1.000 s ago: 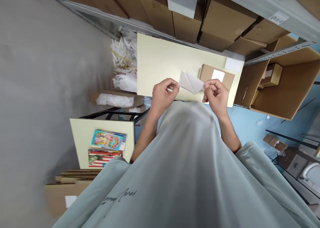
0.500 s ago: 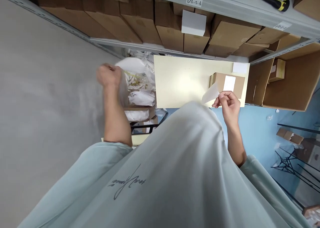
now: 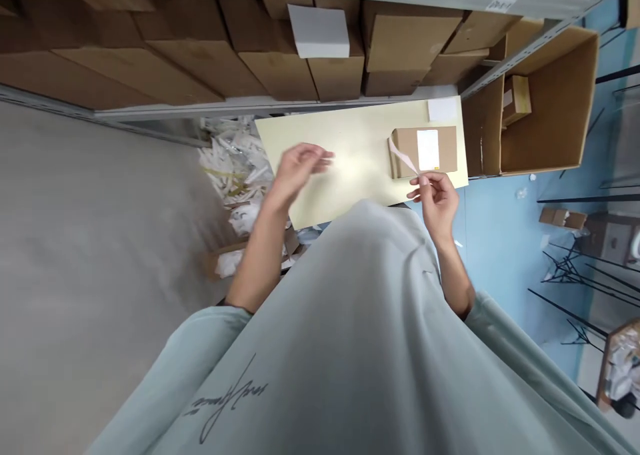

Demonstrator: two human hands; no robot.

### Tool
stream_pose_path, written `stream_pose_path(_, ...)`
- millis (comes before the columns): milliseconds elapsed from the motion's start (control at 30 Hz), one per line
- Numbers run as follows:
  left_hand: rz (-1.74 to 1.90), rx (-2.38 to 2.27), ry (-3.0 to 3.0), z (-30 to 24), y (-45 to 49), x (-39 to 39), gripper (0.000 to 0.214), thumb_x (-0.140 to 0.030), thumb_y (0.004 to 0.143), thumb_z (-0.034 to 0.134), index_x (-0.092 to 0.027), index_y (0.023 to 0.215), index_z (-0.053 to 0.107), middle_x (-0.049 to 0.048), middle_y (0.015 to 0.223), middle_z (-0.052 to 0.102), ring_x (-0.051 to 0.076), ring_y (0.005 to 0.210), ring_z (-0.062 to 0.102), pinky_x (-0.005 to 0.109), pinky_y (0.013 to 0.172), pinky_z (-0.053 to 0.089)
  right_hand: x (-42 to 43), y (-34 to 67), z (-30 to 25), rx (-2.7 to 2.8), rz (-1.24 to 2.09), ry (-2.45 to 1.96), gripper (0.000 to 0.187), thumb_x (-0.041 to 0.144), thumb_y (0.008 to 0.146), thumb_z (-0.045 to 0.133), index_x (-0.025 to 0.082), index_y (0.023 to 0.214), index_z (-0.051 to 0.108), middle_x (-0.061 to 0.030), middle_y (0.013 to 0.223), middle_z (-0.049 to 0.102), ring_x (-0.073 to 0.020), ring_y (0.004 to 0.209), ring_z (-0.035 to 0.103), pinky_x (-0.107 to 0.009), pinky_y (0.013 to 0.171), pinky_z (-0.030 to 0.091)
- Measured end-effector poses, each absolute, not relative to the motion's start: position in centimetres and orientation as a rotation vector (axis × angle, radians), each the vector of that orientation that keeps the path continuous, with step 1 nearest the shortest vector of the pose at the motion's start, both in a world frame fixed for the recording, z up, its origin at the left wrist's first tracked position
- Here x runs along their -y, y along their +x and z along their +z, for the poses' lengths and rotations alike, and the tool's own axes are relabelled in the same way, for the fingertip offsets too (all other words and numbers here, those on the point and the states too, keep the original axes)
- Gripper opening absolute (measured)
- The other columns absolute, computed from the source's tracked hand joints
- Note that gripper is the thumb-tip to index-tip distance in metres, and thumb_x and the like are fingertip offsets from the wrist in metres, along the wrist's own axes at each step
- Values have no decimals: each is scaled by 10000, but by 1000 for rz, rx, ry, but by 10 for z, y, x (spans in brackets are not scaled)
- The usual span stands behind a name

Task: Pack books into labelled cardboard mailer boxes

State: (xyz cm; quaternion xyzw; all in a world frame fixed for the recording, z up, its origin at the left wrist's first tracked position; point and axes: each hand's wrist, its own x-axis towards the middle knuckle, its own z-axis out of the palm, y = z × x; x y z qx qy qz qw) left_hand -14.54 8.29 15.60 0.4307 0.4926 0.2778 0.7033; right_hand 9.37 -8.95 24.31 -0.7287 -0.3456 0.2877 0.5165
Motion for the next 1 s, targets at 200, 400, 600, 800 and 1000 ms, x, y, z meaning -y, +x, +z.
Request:
stream_pose_path(200, 529, -945, 563, 165, -70, -30, 528, -710, 983, 866, -215, 982, 680, 48, 928, 828, 231, 929, 876, 309, 841, 698, 86, 120, 237, 1094, 856, -1810, 505, 780, 1023, 739, 284, 1100, 792, -10, 962, 842, -185, 784, 850, -322, 717, 685)
stream_pose_path(400, 650, -1065, 576, 164, -41, -27, 469, -592, 904, 979, -225, 930, 688, 29, 928, 798, 180, 874, 824, 249, 763, 671, 85, 164, 226, 1200, 1018, -1832, 391, 676, 1027, 777, 297, 1106, 829, 10, 843, 821, -219, 803, 855, -393, 821, 719)
stream_pose_path(600, 719, -1133, 588, 144, 5, -23, 449, -539, 792, 1043, -228, 933, 753, 18, 937, 781, 148, 818, 760, 244, 744, 657, 85, 216, 204, 1271, 1105, -1830, 274, 553, 1047, 748, 305, 1130, 829, -14, 1051, 885, -210, 829, 847, -409, 835, 728)
stream_pose_path(800, 711, -1208, 646, 130, 65, -18, 457, -559, 763, 1048, -226, 893, 764, 35, 950, 788, 177, 875, 750, 291, 817, 674, 91, 281, 175, 1281, 1226, -1895, 307, 536, 1059, 764, 316, 1273, 757, -36, 1213, 900, -250, 903, 879, -442, 856, 734)
stream_pose_path(1000, 722, -1285, 764, 123, 111, -10, 486, -623, 814, 1010, -232, 902, 735, 33, 898, 763, 189, 848, 732, 334, 848, 674, 80, 343, 150, 1147, 1200, -1998, 336, 612, 1099, 692, 286, 1120, 772, -42, 1156, 885, -217, 781, 833, -418, 834, 704)
